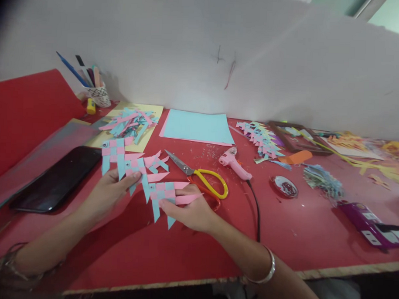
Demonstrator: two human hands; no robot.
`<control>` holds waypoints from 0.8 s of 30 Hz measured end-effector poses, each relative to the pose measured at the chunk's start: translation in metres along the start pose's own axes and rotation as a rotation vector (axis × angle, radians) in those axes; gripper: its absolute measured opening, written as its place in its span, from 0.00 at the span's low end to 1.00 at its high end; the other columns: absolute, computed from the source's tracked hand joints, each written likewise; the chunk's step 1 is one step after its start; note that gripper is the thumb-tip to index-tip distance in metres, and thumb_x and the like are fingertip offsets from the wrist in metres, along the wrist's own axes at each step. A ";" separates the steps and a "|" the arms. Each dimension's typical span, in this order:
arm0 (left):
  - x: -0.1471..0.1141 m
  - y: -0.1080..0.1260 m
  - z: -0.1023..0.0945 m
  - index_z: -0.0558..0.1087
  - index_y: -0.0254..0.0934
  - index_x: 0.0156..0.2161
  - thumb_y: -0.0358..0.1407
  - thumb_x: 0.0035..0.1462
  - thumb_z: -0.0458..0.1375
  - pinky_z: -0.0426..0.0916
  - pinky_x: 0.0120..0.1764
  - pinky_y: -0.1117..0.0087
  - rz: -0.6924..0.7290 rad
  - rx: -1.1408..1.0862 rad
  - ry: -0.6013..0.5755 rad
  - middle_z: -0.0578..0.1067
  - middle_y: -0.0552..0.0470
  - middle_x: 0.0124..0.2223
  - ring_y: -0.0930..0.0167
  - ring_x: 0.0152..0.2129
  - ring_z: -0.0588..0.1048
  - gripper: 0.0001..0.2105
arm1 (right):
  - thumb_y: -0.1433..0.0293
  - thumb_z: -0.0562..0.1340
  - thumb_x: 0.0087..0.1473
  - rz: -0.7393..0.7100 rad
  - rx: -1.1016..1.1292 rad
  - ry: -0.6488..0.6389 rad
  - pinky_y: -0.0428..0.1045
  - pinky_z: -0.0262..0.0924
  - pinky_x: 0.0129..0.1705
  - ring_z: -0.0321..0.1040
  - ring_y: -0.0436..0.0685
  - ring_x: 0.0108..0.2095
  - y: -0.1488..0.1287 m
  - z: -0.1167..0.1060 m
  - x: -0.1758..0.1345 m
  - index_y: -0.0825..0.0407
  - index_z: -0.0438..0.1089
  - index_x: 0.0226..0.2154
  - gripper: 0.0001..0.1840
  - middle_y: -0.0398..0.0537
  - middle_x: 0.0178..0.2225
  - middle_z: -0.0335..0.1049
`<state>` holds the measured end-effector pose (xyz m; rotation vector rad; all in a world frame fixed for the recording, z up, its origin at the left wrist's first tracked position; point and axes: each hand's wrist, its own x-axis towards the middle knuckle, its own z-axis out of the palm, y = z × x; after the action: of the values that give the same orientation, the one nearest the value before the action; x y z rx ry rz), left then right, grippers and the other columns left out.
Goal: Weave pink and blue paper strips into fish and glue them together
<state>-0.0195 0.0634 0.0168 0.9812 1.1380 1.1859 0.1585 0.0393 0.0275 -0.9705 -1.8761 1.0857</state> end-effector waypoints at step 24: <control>-0.001 0.002 0.000 0.72 0.36 0.18 0.43 0.30 0.65 0.62 0.23 0.72 0.022 0.112 0.023 0.72 0.54 0.19 0.73 0.18 0.66 0.12 | 0.68 0.54 0.47 0.053 -0.071 -0.013 0.45 0.60 0.24 0.62 0.49 0.21 -0.001 0.000 0.002 0.51 0.69 0.21 0.11 0.43 0.19 0.67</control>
<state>-0.0199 0.0632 0.0191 1.0697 1.2257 1.1639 0.1573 0.0407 0.0287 -1.0615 -1.9204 1.0648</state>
